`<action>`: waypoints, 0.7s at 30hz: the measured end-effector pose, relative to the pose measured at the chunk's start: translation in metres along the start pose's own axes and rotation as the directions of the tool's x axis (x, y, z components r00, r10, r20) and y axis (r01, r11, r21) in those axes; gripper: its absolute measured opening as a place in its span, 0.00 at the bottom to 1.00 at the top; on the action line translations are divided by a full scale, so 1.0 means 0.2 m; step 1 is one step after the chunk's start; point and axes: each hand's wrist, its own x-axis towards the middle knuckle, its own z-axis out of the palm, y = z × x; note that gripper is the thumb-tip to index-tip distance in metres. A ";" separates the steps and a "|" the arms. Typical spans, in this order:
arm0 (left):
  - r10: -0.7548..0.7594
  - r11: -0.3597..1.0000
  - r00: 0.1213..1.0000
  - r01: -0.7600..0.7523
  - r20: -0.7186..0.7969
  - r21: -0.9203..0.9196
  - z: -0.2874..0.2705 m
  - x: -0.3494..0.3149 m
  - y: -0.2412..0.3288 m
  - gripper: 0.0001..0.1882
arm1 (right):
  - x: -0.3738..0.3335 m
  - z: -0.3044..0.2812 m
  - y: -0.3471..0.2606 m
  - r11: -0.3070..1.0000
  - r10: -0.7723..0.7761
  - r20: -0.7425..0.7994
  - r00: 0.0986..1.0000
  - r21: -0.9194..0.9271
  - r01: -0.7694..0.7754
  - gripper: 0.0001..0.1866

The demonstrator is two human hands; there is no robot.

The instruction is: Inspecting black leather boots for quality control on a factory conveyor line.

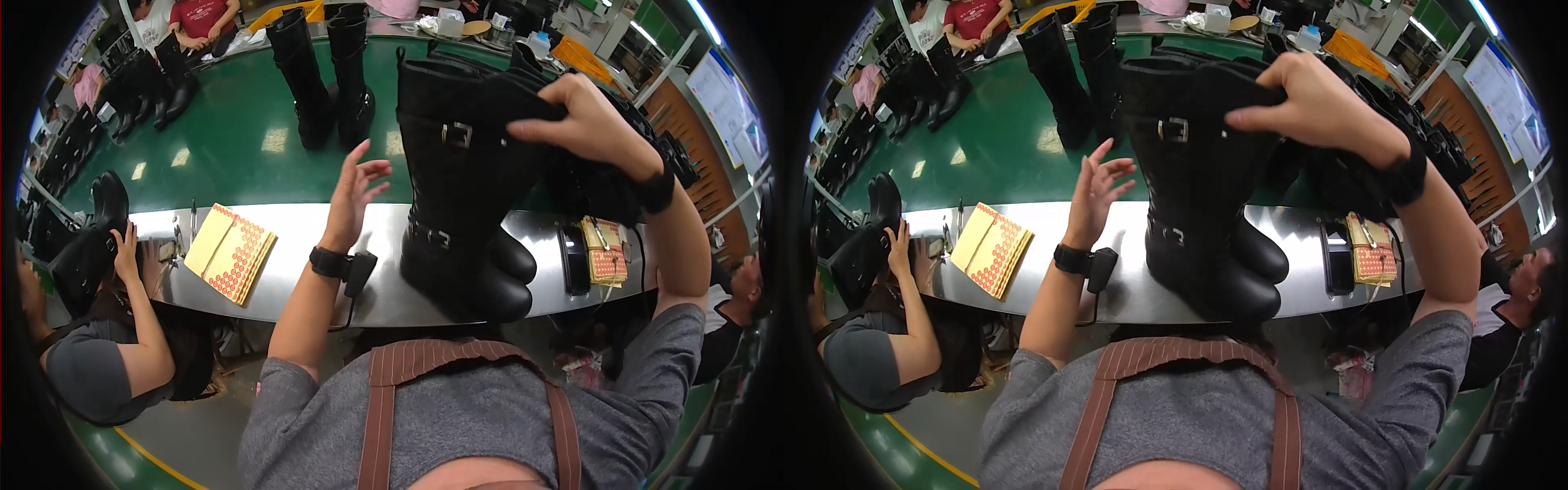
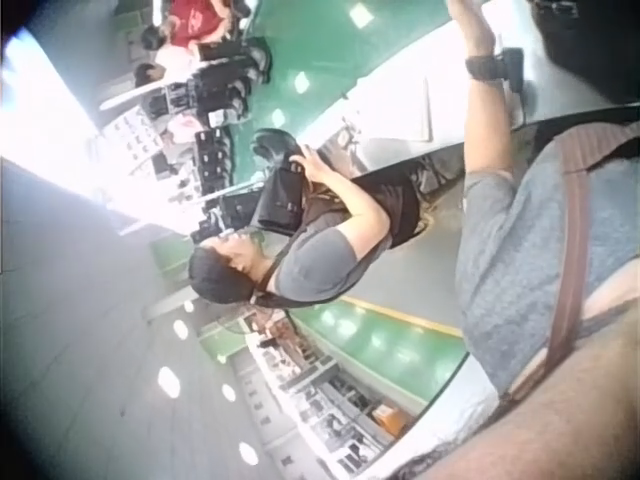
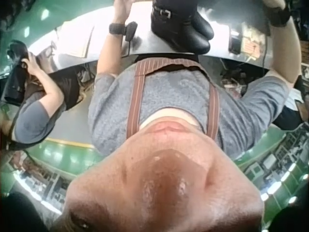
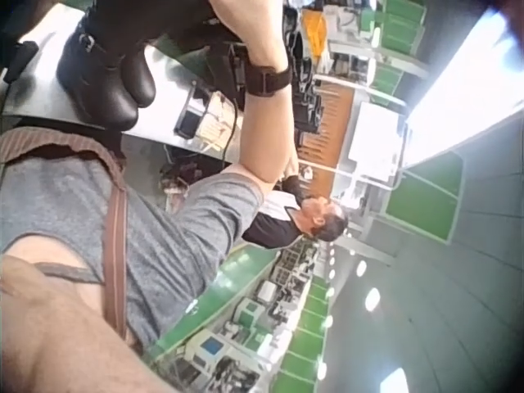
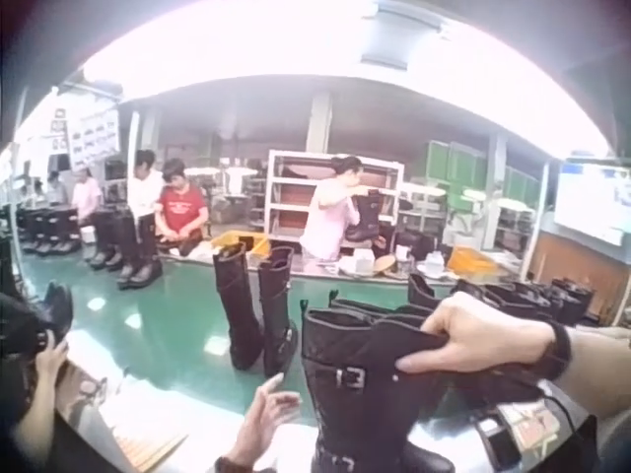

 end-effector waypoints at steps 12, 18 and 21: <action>-0.233 0.915 0.935 0.117 -0.269 -0.385 -0.49 0.00 -0.15 0.26 | 1.14 0.00 0.50 0.868 0.061 -0.500 0.864 -0.400 -0.293 0.21; -0.289 0.904 0.905 0.150 -0.313 -0.400 -0.48 0.01 -0.14 0.25 | 1.64 0.29 0.92 0.878 0.185 -0.632 0.752 -0.238 -0.415 0.26; -0.313 0.896 0.891 0.162 -0.330 -0.414 -0.48 0.02 -0.13 0.24 | 1.78 0.56 1.07 0.856 0.356 -0.380 0.854 -0.234 -0.461 0.32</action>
